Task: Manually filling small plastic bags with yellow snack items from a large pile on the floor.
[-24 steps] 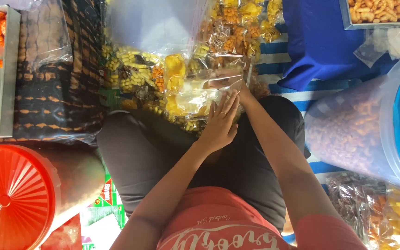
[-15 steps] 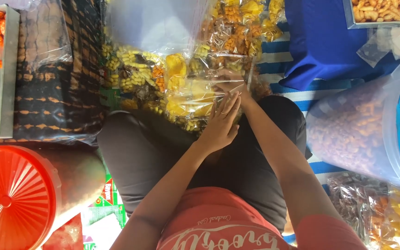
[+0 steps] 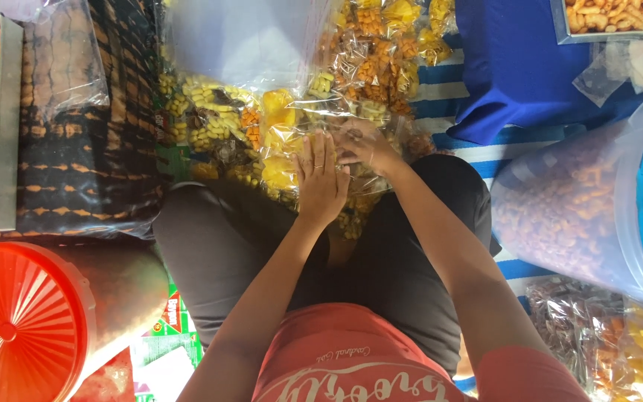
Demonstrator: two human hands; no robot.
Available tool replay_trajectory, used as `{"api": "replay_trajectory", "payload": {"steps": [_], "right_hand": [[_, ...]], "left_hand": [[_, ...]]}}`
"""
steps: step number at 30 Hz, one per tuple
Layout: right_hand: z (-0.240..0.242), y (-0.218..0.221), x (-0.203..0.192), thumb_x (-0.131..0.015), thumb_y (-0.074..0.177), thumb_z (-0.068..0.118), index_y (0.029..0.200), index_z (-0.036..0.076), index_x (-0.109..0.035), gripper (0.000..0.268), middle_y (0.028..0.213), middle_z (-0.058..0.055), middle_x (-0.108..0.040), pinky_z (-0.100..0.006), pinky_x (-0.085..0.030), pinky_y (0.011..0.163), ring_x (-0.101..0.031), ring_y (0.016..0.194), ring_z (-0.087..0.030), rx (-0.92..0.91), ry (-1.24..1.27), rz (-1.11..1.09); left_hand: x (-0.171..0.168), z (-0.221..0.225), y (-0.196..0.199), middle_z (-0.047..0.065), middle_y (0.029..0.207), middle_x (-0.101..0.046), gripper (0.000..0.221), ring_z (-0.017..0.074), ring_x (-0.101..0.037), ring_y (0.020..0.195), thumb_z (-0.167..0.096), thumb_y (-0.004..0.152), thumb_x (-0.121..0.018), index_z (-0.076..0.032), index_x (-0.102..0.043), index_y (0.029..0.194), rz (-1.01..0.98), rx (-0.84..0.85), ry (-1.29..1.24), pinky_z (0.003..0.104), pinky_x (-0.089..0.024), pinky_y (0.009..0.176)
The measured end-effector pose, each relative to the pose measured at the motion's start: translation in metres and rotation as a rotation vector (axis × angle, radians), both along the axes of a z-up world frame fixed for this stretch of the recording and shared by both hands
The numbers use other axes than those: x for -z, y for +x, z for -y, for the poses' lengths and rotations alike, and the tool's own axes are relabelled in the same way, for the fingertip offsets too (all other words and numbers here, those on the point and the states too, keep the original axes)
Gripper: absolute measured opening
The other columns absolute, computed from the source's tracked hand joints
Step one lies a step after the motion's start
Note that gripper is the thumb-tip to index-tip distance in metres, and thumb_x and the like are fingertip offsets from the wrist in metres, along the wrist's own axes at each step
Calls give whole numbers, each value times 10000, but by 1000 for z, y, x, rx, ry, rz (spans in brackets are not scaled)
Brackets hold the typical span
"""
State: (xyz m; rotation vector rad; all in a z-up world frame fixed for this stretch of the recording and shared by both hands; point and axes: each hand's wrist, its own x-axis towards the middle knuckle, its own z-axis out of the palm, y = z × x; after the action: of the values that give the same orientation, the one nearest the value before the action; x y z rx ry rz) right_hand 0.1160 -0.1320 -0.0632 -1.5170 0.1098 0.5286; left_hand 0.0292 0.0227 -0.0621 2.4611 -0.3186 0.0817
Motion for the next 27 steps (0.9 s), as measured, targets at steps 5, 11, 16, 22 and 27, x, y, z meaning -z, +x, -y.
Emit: {"api": "replay_trajectory", "payload": {"steps": [5, 11, 16, 22, 27], "right_hand": [[25, 4, 2, -745, 997, 295, 1461, 127, -376, 616, 1224, -245, -635, -534, -663, 707, -744, 944, -385, -85, -41, 117], [39, 13, -52, -734, 940, -5, 1350, 79, -664, 424, 1076, -166, -755, -344, -593, 581, -720, 794, -262, -27, -240, 726], [49, 18, -62, -591, 989, -108, 1320, 69, -711, 394, 1135, -167, -744, -428, -613, 728, -709, 987, -261, -50, -245, 692], [78, 16, -122, -484, 1035, -49, 1577, 47, -424, 553, 1293, -344, -620, -698, -541, 844, -645, 1083, -527, -369, -291, 523], [133, 40, -81, -493, 1103, 62, 1499, 125, -496, 401, 1339, -135, -653, -254, -598, 798, -685, 992, -163, 391, -90, 424]], "left_hand": [[14, 4, 3, 106, 1725, 108, 636, 347, 172, 1565, -433, 1134, -227, -139, -73, 1675, 26, -7, 25, 560, 182, 1193], [12, 8, 3, 103, 1725, 125, 632, 347, 180, 1565, -428, 1140, -231, -144, -68, 1680, 44, 5, 1, 571, 184, 1187], [9, 10, 5, 108, 1723, 138, 640, 357, 175, 1567, -445, 1139, -225, -147, -56, 1680, 14, -2, -66, 576, 194, 1182], [7, 10, 4, 108, 1718, 152, 649, 368, 187, 1561, -464, 1137, -205, -146, -44, 1679, -43, 0, -109, 591, 198, 1177], [2, 10, 2, 139, 1727, 11, 665, 404, 51, 1591, -394, 1092, -339, -81, -157, 1650, 1, -19, -2, 664, 18, 1240]]}}
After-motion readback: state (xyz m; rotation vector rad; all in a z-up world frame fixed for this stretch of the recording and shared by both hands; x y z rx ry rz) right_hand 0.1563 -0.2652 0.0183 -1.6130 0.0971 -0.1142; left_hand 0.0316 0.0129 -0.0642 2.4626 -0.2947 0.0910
